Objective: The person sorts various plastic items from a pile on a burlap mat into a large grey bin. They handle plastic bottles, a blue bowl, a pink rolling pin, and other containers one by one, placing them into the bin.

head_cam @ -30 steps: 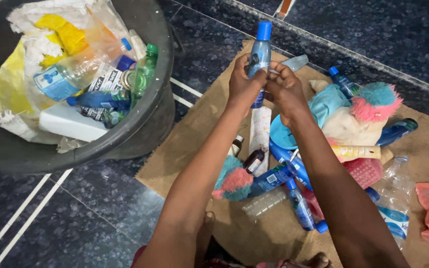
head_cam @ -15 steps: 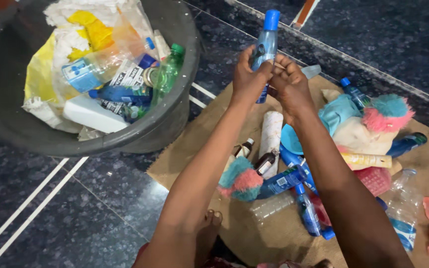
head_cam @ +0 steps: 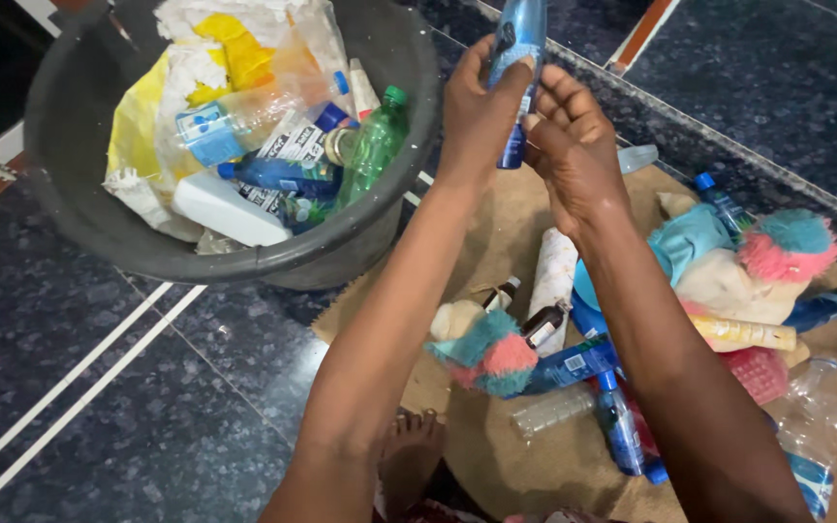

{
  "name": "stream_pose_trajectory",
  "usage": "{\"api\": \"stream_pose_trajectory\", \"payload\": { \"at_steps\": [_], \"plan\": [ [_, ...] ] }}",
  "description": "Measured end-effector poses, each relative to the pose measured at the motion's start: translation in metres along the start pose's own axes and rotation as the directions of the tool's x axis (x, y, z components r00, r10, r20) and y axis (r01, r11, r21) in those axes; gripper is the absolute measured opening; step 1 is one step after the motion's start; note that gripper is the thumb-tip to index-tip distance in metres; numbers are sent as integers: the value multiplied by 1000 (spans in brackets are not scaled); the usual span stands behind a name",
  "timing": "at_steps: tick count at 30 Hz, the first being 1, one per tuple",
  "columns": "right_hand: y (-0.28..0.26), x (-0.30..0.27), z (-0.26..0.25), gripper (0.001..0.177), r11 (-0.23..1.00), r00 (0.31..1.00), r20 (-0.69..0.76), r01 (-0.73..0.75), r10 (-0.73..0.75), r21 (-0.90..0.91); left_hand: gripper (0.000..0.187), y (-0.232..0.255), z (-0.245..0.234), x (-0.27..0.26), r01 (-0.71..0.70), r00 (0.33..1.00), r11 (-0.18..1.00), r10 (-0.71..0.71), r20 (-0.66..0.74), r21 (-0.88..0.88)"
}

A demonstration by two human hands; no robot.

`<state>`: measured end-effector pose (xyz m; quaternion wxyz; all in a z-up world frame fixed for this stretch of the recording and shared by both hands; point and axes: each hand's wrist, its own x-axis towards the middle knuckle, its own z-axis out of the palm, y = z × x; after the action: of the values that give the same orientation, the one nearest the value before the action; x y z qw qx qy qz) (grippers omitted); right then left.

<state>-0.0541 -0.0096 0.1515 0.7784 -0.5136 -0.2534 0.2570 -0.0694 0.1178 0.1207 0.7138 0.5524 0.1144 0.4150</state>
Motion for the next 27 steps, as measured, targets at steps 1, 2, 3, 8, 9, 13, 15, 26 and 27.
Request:
{"api": "stream_pose_trajectory", "payload": {
  "at_steps": [1, 2, 3, 8, 9, 13, 15, 26, 27],
  "plan": [
    [-2, 0, 6, 54, 1000, 1000, 13, 4, -4, 14, 47, 7, -3, 3, -11, 1000, 1000, 11, 2, -12],
    [-3, -2, 12, 55, 1000, 1000, 25, 6, -7, 28, 45, 14, -5, 7, -21, 1000, 1000, 21, 4, -23],
    [-5, -2, 18, 55, 999, 999, 38, 9, -11, 43, 44, 21, -8, 9, -31, 999, 999, 32, 6, -34],
    [-10, -4, 45, 60, 998, 993, 112, 18, -24, 61, 43, 61, -32, 19, 78, 996, 994, -81, 41, 77],
    [-10, -4, 48, 61, 998, 990, 135, 26, -34, 59, 44, 67, -37, 21, 89, 994, 993, -93, 55, 75],
    [0, 0, 69, 64, 999, 982, 182, 42, -47, 32, 43, 82, -63, 33, 72, 996, 971, -84, 42, 226],
    [11, 4, 82, 65, 998, 983, 178, 39, -48, 52, 41, 82, -78, 38, 23, 998, 966, -35, 42, 256],
    [102, 45, 148, 71, 986, 982, 180, 78, -51, -148, 56, 84, -163, 50, 143, 969, 866, -23, -247, 479],
    [109, 47, 152, 71, 981, 984, 177, 65, -33, -180, 57, 84, -169, 47, 227, 952, 850, -89, -295, 476]
  ]
}}
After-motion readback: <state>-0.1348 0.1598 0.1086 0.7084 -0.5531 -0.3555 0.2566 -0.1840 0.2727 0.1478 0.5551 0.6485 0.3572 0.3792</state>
